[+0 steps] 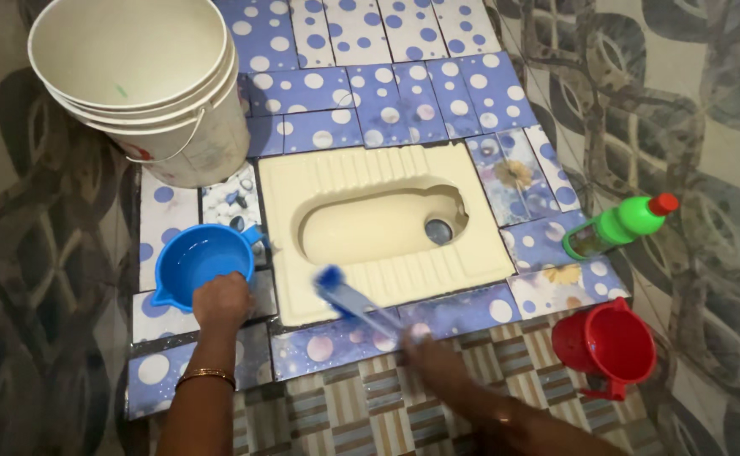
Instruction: The person scrubs a squat toilet with a long-handled brush, repeatedly scooping water from a blue jug to rinse the bowl. They then rinse the brush under a wall tap and continue scrubbing the toilet surface.
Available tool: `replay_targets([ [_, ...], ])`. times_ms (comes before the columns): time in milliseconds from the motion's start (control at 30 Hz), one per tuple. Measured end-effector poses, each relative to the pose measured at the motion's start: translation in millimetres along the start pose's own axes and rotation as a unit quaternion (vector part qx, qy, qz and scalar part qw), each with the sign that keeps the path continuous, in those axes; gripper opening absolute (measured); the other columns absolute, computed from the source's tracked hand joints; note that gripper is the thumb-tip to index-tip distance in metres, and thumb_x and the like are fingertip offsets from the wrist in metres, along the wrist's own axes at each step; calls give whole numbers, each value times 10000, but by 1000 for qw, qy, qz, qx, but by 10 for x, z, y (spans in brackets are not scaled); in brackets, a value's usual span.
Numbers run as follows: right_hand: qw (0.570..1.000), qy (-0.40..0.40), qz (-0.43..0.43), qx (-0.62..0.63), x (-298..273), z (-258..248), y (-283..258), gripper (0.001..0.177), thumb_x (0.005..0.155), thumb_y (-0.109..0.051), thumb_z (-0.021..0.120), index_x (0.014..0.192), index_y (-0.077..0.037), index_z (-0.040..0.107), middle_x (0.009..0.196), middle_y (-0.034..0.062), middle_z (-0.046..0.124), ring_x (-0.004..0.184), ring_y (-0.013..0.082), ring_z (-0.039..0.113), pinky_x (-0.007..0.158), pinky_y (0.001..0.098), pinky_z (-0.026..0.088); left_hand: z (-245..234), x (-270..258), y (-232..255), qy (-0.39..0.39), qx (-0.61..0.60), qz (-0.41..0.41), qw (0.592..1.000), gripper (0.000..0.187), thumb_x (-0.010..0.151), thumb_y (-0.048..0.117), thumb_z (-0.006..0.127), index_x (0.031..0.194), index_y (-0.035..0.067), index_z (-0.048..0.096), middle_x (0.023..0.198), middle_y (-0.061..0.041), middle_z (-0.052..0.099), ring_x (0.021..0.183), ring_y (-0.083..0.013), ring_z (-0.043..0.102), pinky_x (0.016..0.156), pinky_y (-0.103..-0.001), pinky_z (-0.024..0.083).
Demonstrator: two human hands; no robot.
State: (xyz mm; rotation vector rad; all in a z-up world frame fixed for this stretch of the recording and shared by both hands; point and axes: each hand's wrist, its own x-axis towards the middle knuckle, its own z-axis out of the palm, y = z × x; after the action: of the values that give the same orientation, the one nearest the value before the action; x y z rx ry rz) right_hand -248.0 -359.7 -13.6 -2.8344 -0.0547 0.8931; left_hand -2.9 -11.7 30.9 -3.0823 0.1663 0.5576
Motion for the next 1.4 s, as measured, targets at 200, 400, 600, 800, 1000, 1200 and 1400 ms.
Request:
replay_targets([
  [200,958,-54,257,-113,-924,-423,1672,574,1026,-182,495,1519,22,283,1127,220,693,960,277,766,708,312,651,175,80,-69,44,8,9,999,219,928,167,577,1047,140,759,1086,-151,765,1014,-338,748,872,-453,592],
  [400,919,52,18,-390,-524,-189,607,859,873,-232,606,1511,206,235,894,212,670,727,252,648,575,371,552,153,82,-55,50,7,25,998,219,930,149,572,1049,140,756,1085,-144,764,1006,-327,750,848,-440,600],
  [600,985,-87,-94,-116,-91,-353,-526,640,1065,-16,473,1609,51,142,1086,285,640,719,258,667,577,372,610,-172,-55,64,-12,-26,5,1000,247,829,223,714,1055,130,746,1101,-148,745,1041,-332,721,883,-431,582],
  [800,986,-115,121,1,-331,-444,1744,503,1071,-242,460,1517,-145,248,1104,204,734,843,286,748,752,374,612,28,29,-9,26,3,23,999,182,879,144,645,1025,130,754,1067,-152,755,1008,-338,736,858,-444,590],
  [1000,982,-34,186,-14,-580,-446,1722,733,1013,-13,381,1645,-41,9,1262,345,576,893,360,745,752,404,671,166,83,-35,47,9,25,999,180,907,132,606,1013,124,751,1040,-150,762,979,-331,750,848,-438,597],
  [1200,988,-9,-139,-72,-5,-398,80,521,1046,-72,396,1525,-1,202,1130,351,619,803,335,713,586,394,652,59,37,21,27,-11,10,1000,196,845,179,665,1014,128,751,1062,-154,750,1001,-337,733,853,-443,589],
  [1400,997,-60,-35,44,245,-300,399,473,1071,-139,434,1501,-27,273,1048,225,675,747,279,726,589,369,637,12,40,15,15,11,1,1000,182,854,163,656,1001,130,758,1062,-151,760,998,-334,733,859,-442,585],
])
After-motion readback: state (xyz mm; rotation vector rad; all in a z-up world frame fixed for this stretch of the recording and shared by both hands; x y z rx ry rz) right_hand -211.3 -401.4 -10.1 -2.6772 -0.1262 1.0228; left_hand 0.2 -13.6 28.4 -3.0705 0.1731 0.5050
